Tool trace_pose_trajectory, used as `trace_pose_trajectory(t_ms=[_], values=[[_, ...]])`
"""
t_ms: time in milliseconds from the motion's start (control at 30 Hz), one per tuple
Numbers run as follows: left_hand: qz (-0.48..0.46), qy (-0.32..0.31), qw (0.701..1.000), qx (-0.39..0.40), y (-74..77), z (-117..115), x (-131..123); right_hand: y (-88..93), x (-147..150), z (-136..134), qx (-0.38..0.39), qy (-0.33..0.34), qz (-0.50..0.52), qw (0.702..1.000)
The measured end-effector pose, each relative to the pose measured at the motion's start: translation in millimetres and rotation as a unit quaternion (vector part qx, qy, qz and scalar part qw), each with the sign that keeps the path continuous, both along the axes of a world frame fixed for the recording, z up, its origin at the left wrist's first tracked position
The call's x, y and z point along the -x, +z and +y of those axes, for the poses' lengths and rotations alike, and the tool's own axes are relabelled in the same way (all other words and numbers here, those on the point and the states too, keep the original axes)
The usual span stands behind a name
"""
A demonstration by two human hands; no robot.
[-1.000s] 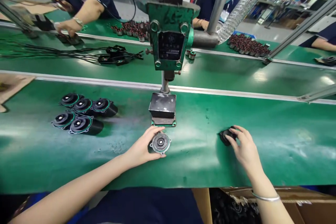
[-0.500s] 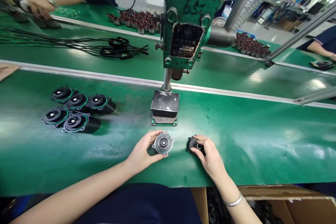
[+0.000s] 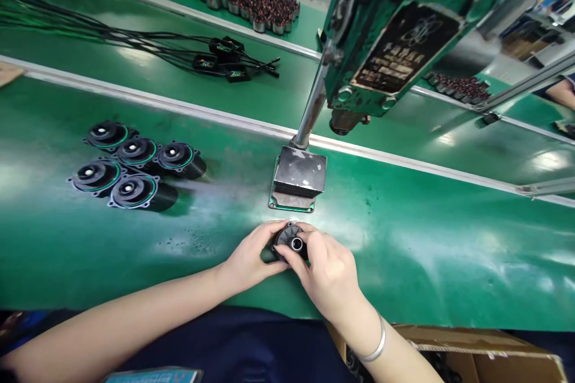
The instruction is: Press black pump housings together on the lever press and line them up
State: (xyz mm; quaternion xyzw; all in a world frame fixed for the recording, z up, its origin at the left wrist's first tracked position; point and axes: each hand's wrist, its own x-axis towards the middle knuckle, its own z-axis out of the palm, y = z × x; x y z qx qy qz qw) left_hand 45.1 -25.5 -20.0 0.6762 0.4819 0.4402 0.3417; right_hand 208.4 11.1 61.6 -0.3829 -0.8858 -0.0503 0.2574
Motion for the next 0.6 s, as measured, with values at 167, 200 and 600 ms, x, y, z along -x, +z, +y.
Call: trace_pose_trajectory(t_ms=[167,200,600], values=[[-0.008,-0.003,1.0,0.003,0.4,0.6,1.0,-2.3,-1.0,-0.2,0.004,0.002,-0.014,1.0],[-0.01,-0.004,1.0,0.004,1.1,0.7,1.1,-2.0,-0.9,-0.7,0.001,0.0,-0.016,1.0],[-0.01,-0.011,1.0,0.002,1.0,1.2,0.8,-1.3,2.3,-5.6,-0.016,-0.026,-0.026,0.999]])
